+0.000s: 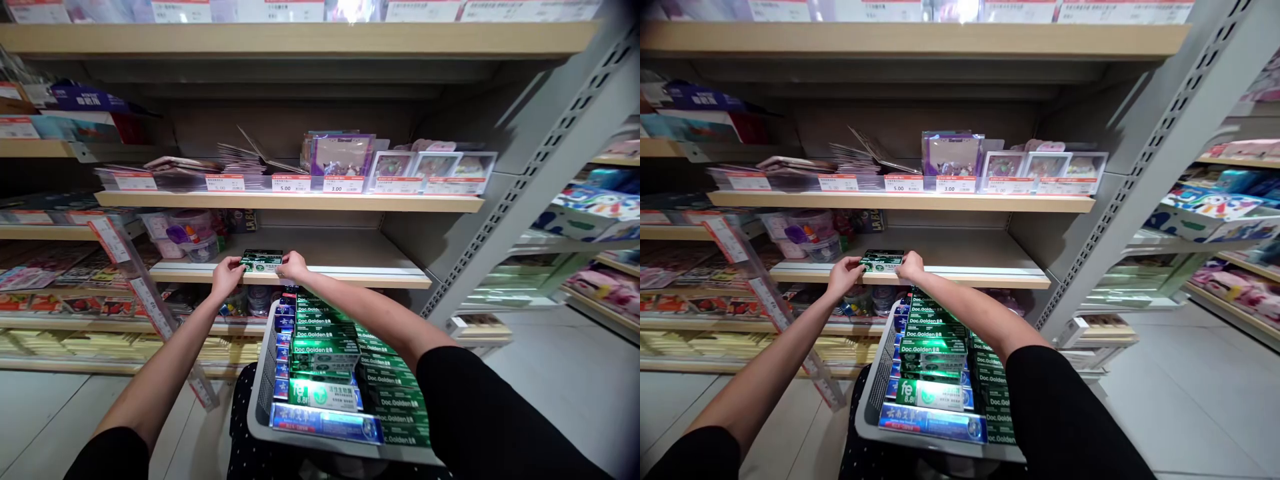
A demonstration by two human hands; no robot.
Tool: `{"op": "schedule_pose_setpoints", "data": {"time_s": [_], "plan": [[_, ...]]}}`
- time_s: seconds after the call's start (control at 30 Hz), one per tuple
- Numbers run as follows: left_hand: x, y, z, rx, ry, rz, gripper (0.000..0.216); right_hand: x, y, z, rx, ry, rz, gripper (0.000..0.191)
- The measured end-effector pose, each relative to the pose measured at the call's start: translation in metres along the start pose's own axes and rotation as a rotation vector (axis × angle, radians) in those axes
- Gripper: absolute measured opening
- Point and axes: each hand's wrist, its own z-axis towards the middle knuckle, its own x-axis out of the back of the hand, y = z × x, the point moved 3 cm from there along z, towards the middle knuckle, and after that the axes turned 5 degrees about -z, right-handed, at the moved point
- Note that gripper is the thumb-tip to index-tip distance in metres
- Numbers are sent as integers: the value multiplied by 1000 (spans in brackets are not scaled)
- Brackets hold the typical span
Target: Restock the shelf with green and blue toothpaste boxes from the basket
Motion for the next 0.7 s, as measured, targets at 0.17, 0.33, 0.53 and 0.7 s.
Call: {"op": "schedule_pose_setpoints", "data": {"time_s": [0.17, 0.33, 0.53, 0.7], "plan": [[-3, 0, 9, -16, -7, 49, 32, 2, -3, 4, -14, 27, -30, 23], [-6, 0, 18, 8, -16, 35, 27, 0, -3, 9, -22, 21, -29, 22], [-9, 1, 24, 47, -23, -57, 25, -5, 5, 21, -13, 72, 82, 22], [-9, 0, 23, 29, -20, -66, 28, -9, 12, 26, 2, 78, 130, 23]]}}
